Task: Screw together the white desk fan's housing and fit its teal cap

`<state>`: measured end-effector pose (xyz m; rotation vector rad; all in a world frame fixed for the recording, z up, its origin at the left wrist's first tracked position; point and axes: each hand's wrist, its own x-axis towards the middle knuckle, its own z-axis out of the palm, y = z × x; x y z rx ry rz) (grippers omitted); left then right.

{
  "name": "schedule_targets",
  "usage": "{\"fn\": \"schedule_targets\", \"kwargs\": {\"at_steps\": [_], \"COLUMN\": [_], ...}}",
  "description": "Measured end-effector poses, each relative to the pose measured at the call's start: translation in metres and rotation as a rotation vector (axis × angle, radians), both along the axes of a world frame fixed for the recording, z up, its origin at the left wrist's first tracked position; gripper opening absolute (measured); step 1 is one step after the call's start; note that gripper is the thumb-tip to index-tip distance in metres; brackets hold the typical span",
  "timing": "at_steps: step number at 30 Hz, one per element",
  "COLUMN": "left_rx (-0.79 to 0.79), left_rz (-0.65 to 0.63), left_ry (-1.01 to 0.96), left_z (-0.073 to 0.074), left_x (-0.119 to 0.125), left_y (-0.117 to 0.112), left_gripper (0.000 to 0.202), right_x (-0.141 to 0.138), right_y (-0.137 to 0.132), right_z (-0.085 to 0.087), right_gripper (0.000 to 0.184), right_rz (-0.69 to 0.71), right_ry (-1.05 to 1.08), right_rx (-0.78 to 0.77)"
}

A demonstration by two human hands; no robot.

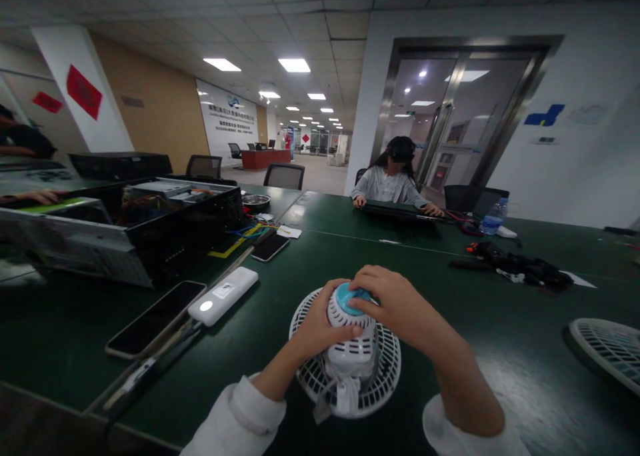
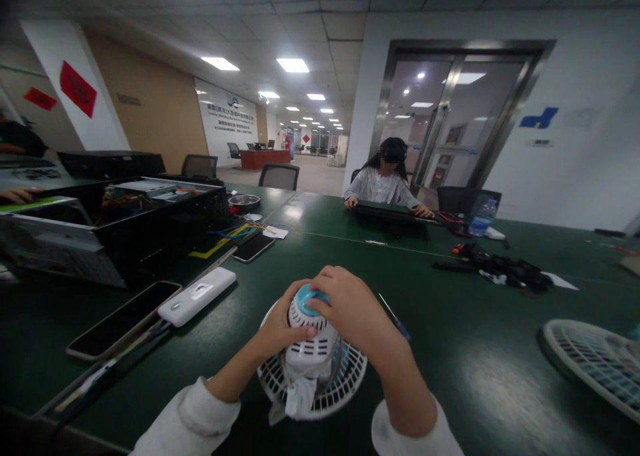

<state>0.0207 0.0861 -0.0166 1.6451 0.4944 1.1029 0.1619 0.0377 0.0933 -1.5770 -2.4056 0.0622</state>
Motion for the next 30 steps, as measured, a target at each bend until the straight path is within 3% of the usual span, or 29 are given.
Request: {"fn": "schedule_targets", "kwargs": {"at_steps": [7, 10, 13, 17, 19, 25, 30], "left_rx": [0.044, 0.038, 0.024, 0.018, 0.017, 0.052, 0.051], "left_rz": [0.056, 0.062, 0.028, 0.035, 0.045, 0.023, 0.01], "left_ry": [0.015, 0.029, 0.006, 0.0, 0.013, 0.006, 0.002], "left_z": [0.001, 0.001, 0.0, -0.002, -0.002, 0.0, 0.0], "left_x": [0.0, -0.001, 0.0, 0.0, 0.0, -0.001, 0.0], "left_y": [-0.002, -0.002, -0.002, 0.0, 0.0, 0.0, -0.002], "left_gripper": [0.069, 0.07, 0.069, 0.068, 0.068, 0.065, 0.067], "right_x": [-0.039, -0.04, -0.025, 0.0, 0.007, 0.003, -0.022], "right_y": [-0.002, -0.001, -0.004, -0.008, -0.008, -0.006, -0.006], "right_z": [-0.01, -0.011, -0.003, 0.004, 0.004, 0.004, 0.0], "right_gripper": [0.023, 0.025, 0.024, 0.028, 0.03, 0.019, 0.014], "right_rz": [-0.384, -0.456, -0.351, 0.052, 0.138, 0.106, -0.171], "right_ry": [-0.168, -0.154, -0.104, 0.044, 0.073, 0.035, -0.175], "right_rx": [0.075, 0.072, 0.048, -0.005, -0.044, -0.031, 0.038]}}
